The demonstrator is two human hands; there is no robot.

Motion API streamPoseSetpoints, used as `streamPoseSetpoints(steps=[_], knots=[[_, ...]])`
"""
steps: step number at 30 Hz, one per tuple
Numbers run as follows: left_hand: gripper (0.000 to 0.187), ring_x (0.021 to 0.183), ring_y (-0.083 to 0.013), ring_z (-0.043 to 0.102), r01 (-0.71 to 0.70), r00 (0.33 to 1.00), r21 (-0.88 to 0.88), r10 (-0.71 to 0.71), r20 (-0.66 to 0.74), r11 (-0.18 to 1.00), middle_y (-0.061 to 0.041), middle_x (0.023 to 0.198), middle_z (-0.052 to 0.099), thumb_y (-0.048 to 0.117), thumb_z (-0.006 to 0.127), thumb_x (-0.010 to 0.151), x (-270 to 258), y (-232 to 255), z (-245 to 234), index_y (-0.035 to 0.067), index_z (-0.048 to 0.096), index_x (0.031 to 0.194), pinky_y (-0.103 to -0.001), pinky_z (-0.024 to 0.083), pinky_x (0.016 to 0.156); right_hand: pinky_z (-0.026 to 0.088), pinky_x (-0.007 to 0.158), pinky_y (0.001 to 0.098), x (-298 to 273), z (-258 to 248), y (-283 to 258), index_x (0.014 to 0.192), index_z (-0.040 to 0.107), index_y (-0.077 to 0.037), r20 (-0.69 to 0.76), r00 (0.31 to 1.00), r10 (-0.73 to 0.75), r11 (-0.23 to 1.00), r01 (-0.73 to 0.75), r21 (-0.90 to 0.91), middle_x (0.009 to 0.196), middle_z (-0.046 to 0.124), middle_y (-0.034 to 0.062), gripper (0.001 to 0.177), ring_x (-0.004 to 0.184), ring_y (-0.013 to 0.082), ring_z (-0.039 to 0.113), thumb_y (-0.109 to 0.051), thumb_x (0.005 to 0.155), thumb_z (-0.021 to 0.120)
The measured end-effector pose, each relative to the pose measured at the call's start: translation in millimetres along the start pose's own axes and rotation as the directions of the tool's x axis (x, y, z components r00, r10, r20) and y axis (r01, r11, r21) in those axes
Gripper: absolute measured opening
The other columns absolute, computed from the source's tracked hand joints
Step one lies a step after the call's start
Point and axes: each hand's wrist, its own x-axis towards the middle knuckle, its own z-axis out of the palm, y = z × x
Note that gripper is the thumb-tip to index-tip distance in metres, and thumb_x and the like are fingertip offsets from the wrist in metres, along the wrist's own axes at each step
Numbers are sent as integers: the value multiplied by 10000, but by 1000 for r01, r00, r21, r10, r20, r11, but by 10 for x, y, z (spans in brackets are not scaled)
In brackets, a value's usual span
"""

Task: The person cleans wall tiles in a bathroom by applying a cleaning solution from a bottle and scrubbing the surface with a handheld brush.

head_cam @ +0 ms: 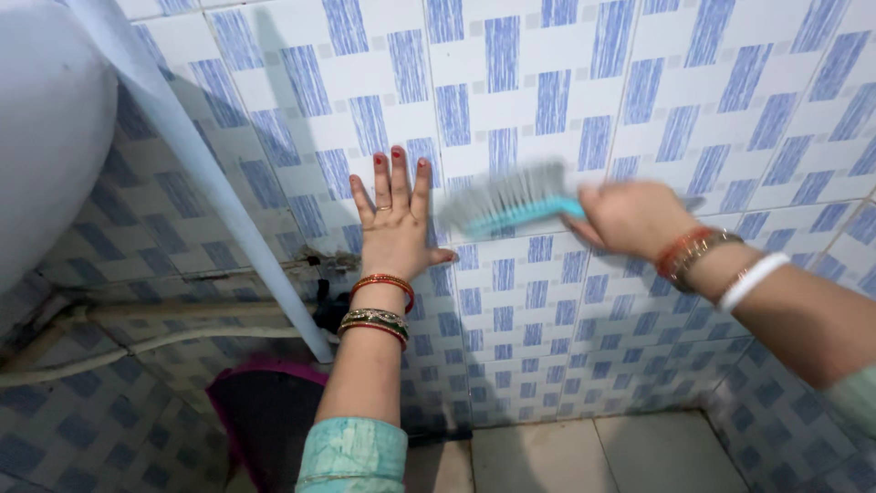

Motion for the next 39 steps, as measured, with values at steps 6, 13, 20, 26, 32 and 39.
streamPoseSetpoints(steps=[6,13,20,26,32,39], knots=[[1599,1553,-377,-184,-25,999,0,25,-35,1000,-195,1702,-141,720,884,478,19,-31,44,176,-70,1641,-662,-101,1226,557,442,280,-357,22,773,867,603,-134,162,954,254,958,-226,-175,626,652,19,571,533,140,648,-634,1015,372],[1637,1536,-378,-213,-28,1000,-46,28,-1,999,-198,1689,-169,770,860,439,33,-25,11,170,-93,1626,-670,-118,1216,476,448,397,35,-494,585,942,638,-37,-450,840,305,952,-274,134,597,623,120,481,498,270,608,-462,1125,508],[1697,1540,-384,-223,-53,997,-55,56,45,997,-204,1692,-180,768,870,392,-18,-56,-110,147,-111,1630,-663,-112,1223,541,443,370,-214,234,-322,902,588,-118,15,1000,-2,1000,2,29,626,630,22,510,488,203,612,-566,1032,381],[1620,1532,-391,-214,-70,998,-75,69,-13,995,-218,1677,-179,889,768,472,0,-46,-86,150,-119,1609,-668,-122,1210,596,519,361,-374,113,288,897,619,-119,177,960,216,975,-203,-94,652,667,37,562,552,181,664,-610,1013,371],[1600,1543,-395,-205,-32,999,-36,33,36,999,-207,1687,-176,889,755,494,-5,-5,-115,162,-112,1625,-670,-111,1219,525,513,452,-223,-493,676,982,633,-20,-358,832,423,906,-390,163,631,647,161,518,550,339,643,-492,1119,468],[1427,1578,-335,-53,-14,1000,77,13,15,997,-168,1712,-67,700,830,613,-163,39,-382,169,26,1666,-604,19,1241,576,542,465,-186,60,-114,956,629,-68,-16,986,163,976,-159,149,666,684,119,495,579,317,688,-534,1031,480]])
